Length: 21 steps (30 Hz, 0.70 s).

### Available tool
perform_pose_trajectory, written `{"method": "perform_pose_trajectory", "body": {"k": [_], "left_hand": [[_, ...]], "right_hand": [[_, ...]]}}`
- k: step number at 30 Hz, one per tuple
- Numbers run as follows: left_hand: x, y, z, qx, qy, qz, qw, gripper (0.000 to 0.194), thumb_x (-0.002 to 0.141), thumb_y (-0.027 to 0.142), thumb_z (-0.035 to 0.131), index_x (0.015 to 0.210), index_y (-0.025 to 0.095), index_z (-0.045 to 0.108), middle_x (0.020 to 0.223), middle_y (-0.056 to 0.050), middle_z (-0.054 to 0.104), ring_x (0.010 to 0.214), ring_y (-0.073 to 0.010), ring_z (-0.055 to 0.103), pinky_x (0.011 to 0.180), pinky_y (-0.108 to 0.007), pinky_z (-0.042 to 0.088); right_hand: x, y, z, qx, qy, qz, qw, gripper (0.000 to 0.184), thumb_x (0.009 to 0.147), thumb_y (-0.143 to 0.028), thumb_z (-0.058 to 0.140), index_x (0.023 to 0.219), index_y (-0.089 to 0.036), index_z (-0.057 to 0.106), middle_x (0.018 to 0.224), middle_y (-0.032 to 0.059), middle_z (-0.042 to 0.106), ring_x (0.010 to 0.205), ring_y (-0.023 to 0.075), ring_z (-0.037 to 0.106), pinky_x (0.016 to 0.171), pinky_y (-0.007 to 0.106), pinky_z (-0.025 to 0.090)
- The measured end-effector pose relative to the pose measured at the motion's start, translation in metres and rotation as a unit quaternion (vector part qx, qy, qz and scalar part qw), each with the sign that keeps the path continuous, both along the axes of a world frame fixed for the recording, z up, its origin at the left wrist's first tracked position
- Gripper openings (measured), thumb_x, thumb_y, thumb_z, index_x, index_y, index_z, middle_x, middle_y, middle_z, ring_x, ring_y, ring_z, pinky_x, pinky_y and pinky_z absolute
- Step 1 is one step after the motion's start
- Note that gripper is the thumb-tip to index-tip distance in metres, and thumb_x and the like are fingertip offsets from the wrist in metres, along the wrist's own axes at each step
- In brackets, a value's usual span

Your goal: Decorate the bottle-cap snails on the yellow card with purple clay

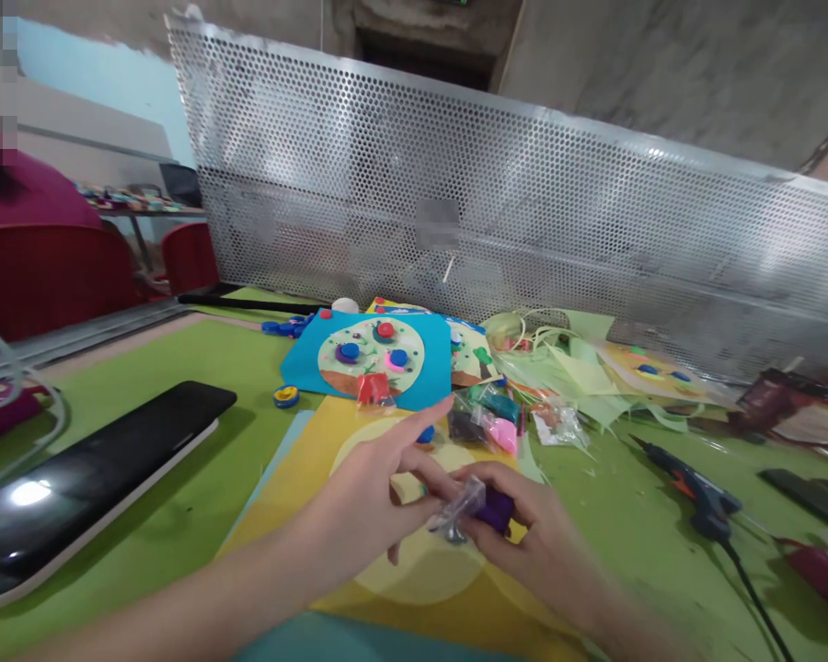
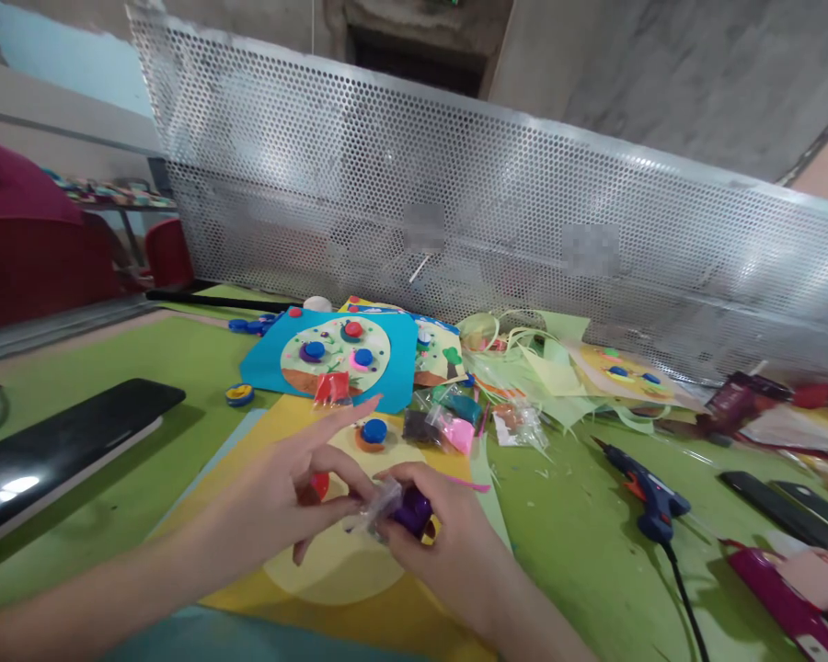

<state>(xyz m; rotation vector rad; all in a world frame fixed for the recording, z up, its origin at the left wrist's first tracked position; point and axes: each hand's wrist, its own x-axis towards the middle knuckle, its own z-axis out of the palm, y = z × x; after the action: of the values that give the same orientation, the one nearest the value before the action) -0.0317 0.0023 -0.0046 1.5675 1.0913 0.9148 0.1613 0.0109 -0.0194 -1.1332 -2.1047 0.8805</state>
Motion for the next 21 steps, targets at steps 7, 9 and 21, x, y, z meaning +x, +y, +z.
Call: {"method": "perform_pose_trajectory", "body": {"k": [7, 9, 21], "left_hand": [[-0.009, 0.005, 0.018, 0.079, 0.067, 0.026, 0.994, 0.075, 0.076, 0.020, 0.060, 0.140, 0.032, 0.026, 0.077, 0.005, 0.070, 0.058, -0.0126, 0.059, 0.038, -0.014, 0.041], [-0.009, 0.005, 0.017, 0.081, 0.060, -0.016, 0.995, 0.076, 0.075, 0.018, 0.061, 0.141, 0.029, 0.026, 0.075, 0.004, 0.071, 0.081, -0.0173, 0.063, 0.047, -0.015, 0.042], [-0.006, 0.002, 0.008, 0.065, 0.135, -0.020, 0.989, 0.067, 0.077, 0.032, 0.064, 0.136, 0.033, 0.031, 0.078, 0.007, 0.069, 0.063, -0.0134, 0.059, 0.055, -0.020, 0.042]], "right_hand": [[0.003, -0.003, -0.006, -0.086, 0.137, -0.010, 0.987, 0.037, 0.073, -0.026, 0.063, 0.109, -0.024, 0.052, 0.091, 0.0017, 0.063, 0.080, 0.0162, 0.060, 0.070, 0.026, 0.047], [0.003, -0.003, -0.007, -0.094, 0.125, 0.002, 0.988, 0.039, 0.073, -0.024, 0.062, 0.111, -0.023, 0.051, 0.090, 0.0022, 0.062, 0.078, 0.0163, 0.060, 0.068, 0.027, 0.047], [0.000, -0.003, 0.000, -0.051, 0.028, -0.002, 0.998, 0.037, 0.074, -0.025, 0.057, 0.111, -0.024, 0.052, 0.087, 0.0019, 0.062, 0.077, 0.0183, 0.058, 0.070, 0.031, 0.046]]}}
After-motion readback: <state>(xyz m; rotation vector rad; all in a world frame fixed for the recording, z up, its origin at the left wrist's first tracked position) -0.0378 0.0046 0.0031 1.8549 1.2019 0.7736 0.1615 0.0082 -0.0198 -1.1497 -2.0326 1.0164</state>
